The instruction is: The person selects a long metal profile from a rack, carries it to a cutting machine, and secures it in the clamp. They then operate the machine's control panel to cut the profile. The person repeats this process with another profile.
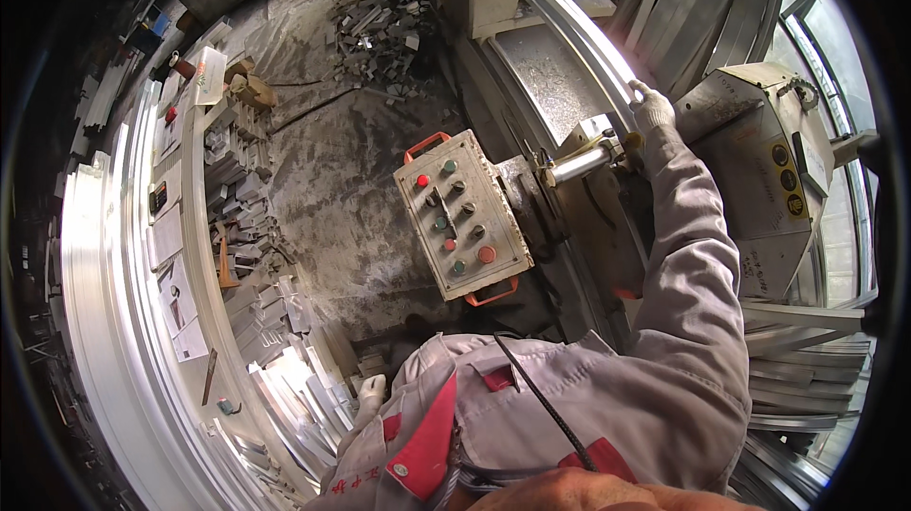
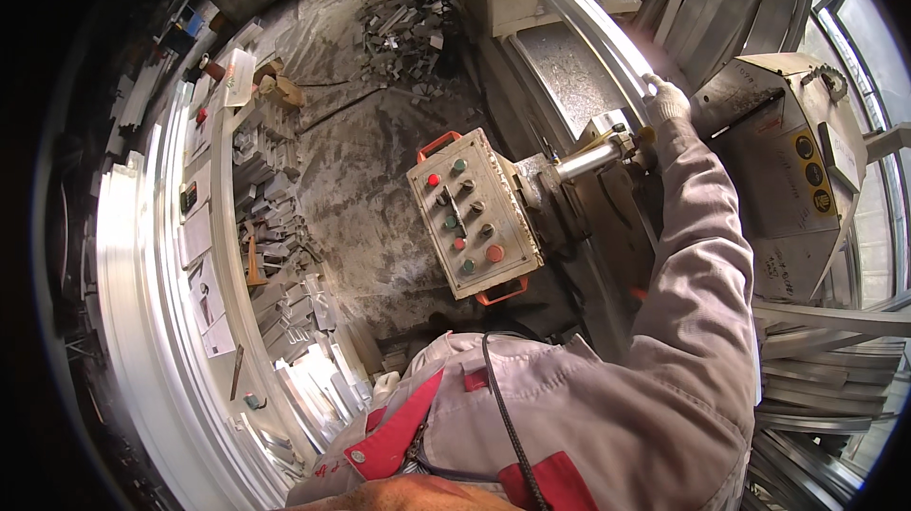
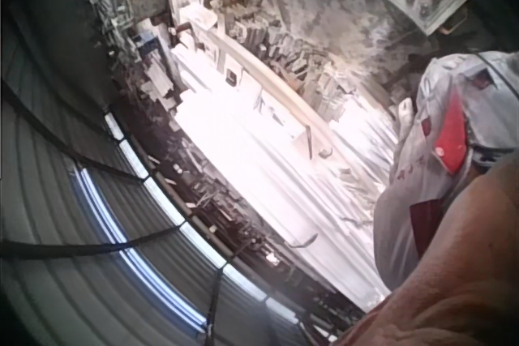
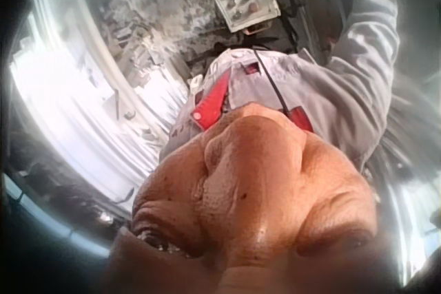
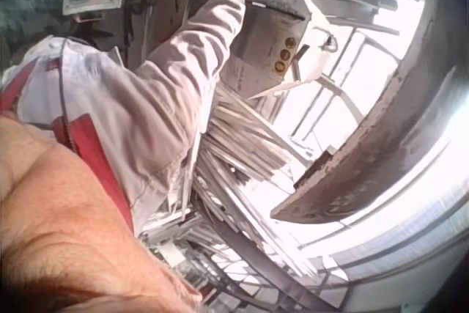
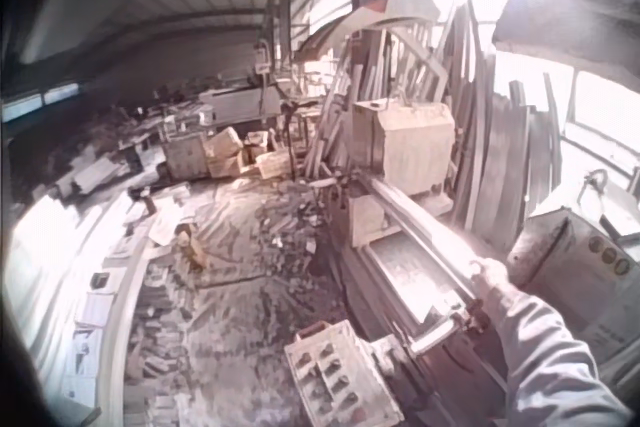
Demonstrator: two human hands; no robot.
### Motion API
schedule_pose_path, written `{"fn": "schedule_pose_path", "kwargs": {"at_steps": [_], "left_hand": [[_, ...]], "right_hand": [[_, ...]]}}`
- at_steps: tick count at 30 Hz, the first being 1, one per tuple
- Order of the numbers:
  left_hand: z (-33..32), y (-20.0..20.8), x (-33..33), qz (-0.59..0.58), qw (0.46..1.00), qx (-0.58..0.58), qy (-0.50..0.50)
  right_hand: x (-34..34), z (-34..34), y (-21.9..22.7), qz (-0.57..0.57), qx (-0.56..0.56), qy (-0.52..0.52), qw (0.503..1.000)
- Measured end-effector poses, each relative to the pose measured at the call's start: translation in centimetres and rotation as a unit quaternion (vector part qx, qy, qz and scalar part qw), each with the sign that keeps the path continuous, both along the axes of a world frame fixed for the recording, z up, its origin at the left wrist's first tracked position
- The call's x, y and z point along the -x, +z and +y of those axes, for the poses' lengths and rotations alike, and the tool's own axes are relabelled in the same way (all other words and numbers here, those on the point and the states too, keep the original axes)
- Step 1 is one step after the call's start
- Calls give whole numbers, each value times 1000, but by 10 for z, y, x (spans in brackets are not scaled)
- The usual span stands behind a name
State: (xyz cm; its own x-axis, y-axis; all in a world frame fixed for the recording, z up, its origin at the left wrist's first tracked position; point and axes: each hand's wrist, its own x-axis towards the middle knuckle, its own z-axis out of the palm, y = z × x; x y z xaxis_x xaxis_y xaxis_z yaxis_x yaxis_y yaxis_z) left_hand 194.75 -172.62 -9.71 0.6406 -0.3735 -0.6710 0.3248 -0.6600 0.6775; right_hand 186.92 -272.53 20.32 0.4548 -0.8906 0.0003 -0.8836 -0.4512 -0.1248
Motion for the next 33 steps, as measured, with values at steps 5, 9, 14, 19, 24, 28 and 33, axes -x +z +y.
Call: {"fn": "schedule_pose_path", "kwargs": {"at_steps": [5,9,14,19,24,28,33], "left_hand": [[-40,1,-49,27,992,-98,69],[-55,-19,-105,23,983,-180,38],[-73,-44,-199,90,990,-98,45],[-94,-66,-325,183,972,-104,101],[-98,-51,-482,212,971,-70,84],[-116,-27,-578,152,979,-134,30],[-180,-6,-657,101,981,-162,25]], "right_hand": [[-23,8,-7,-53,-6,28,998],[-41,16,-8,-13,44,52,998],[-48,23,-6,41,60,22,997],[-61,25,-18,86,72,-54,992],[-90,36,-29,-37,23,-240,970],[-104,34,-33,-148,22,-312,938],[-98,27,-34,-177,22,-321,930]]}}
